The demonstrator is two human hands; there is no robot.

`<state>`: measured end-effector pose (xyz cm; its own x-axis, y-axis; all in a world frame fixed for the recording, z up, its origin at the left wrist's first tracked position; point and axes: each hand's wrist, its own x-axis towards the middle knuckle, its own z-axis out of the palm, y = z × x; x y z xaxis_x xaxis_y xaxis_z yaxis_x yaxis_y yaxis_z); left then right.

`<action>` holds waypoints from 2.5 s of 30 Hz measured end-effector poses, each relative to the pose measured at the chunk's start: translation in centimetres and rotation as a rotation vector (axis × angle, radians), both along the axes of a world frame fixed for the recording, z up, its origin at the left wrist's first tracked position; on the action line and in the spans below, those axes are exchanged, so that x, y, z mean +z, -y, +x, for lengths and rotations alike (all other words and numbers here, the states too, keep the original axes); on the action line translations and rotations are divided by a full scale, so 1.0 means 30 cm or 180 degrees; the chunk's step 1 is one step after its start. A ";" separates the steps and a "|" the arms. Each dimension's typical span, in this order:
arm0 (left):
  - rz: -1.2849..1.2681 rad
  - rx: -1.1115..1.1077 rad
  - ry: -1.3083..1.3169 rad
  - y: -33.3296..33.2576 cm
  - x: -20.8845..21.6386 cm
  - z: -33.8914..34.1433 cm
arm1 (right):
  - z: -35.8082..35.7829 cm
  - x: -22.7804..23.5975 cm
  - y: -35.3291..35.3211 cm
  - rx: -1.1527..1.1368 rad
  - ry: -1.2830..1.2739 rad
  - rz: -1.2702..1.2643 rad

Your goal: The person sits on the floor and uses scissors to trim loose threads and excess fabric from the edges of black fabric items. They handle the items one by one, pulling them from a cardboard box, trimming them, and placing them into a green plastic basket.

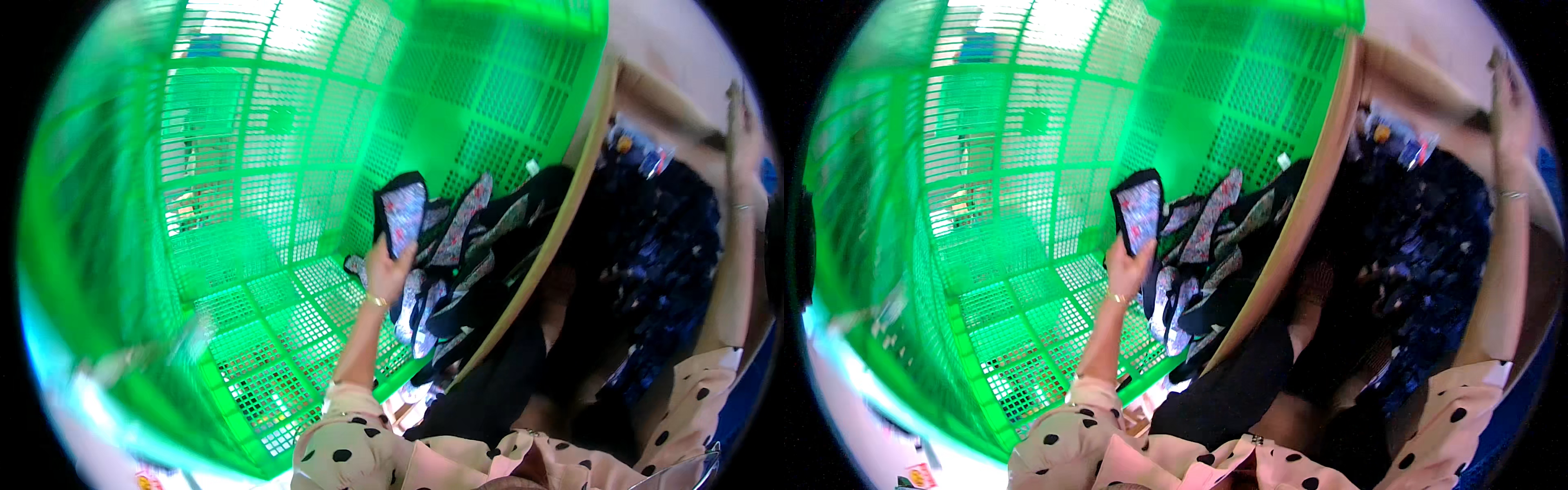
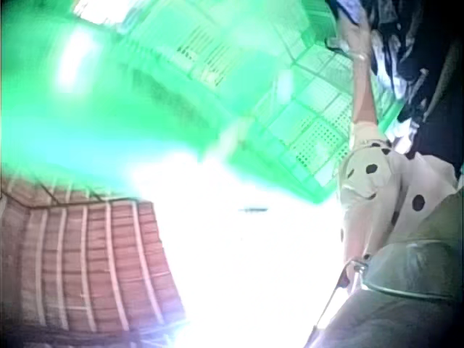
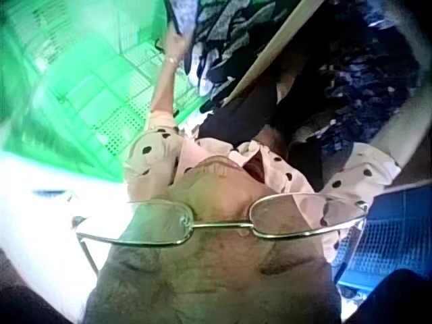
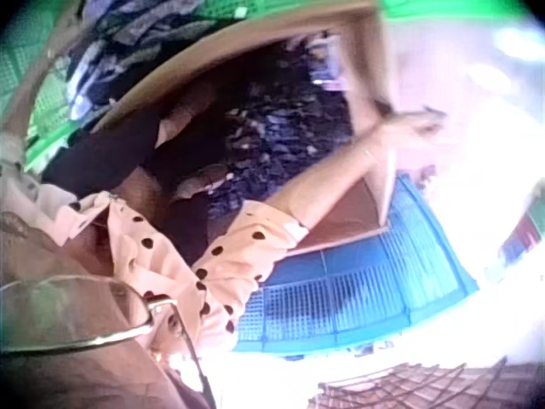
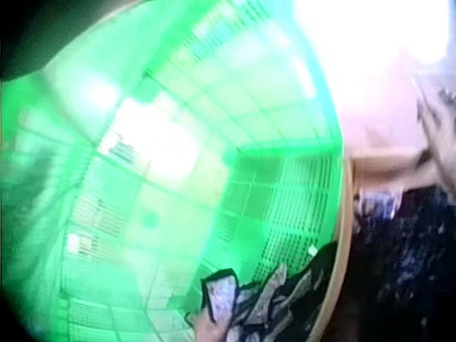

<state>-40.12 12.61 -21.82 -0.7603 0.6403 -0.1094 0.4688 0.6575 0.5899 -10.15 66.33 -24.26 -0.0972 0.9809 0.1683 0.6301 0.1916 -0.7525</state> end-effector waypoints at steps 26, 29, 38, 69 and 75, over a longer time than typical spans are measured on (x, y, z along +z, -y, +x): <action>-0.0449 -0.4202 -0.0206 0.537 0.783 1.274 | 0.922 0.708 1.988 0.0174 -0.2200 -0.2430; -0.0462 -0.4292 -0.0210 0.595 0.777 1.267 | 0.920 0.700 2.059 0.0044 -0.2166 -0.2113; 0.1605 -0.3670 0.0416 0.586 0.742 1.229 | 0.928 0.812 2.059 -0.0114 -0.1589 -0.1737; 0.0256 -0.4481 0.2268 0.079 0.703 1.251 | 0.971 0.764 2.134 0.0620 -0.0204 -0.1550; 0.0371 -0.4434 0.2404 0.070 0.688 1.253 | 0.970 0.784 2.092 0.0999 -0.0351 -0.1721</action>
<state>-2.53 10.52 -1.17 0.6073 0.7908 -0.0765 0.2282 -0.0814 0.9702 18.96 3.58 -0.75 -0.4045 0.8577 -0.3175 0.5188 -0.0707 -0.8520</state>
